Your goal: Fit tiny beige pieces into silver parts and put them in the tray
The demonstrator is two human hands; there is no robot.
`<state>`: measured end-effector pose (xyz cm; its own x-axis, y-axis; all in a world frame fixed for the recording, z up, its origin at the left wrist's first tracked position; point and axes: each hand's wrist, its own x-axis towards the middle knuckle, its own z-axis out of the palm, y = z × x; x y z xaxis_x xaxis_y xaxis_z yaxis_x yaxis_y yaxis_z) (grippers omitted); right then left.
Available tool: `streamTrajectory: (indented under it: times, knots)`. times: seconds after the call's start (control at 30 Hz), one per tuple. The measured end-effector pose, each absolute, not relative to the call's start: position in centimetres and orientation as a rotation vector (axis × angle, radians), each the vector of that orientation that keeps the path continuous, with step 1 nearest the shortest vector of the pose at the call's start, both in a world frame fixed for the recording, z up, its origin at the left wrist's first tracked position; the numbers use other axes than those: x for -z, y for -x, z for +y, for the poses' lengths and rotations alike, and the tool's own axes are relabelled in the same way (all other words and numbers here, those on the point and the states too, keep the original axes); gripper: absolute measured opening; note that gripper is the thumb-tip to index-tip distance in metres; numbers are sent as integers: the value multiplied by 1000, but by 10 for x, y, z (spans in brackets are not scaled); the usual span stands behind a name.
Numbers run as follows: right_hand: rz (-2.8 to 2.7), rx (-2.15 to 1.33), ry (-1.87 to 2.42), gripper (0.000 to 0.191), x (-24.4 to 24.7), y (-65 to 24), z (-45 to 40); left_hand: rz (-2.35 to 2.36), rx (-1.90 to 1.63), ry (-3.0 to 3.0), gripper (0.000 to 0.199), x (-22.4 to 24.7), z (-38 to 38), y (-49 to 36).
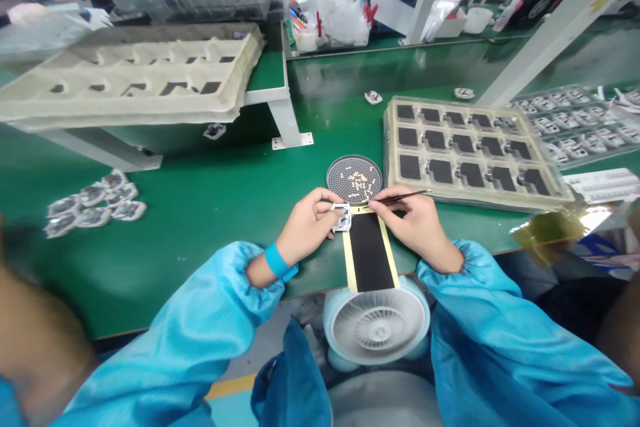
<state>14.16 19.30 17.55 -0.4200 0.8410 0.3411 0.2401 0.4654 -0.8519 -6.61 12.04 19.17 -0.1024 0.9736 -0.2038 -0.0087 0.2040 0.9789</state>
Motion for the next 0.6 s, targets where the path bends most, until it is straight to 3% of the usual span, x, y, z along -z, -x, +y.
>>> streamTrajectory:
  times: [0.23,0.6]
  knots:
    - [-1842,-889,805,9,-180,-146,185,1385,-1126,-999,32,-191,119,66]
    - [-2013,-865,574,12,-182,-145,186,1428,-1174,-1075,30,-187,115,62]
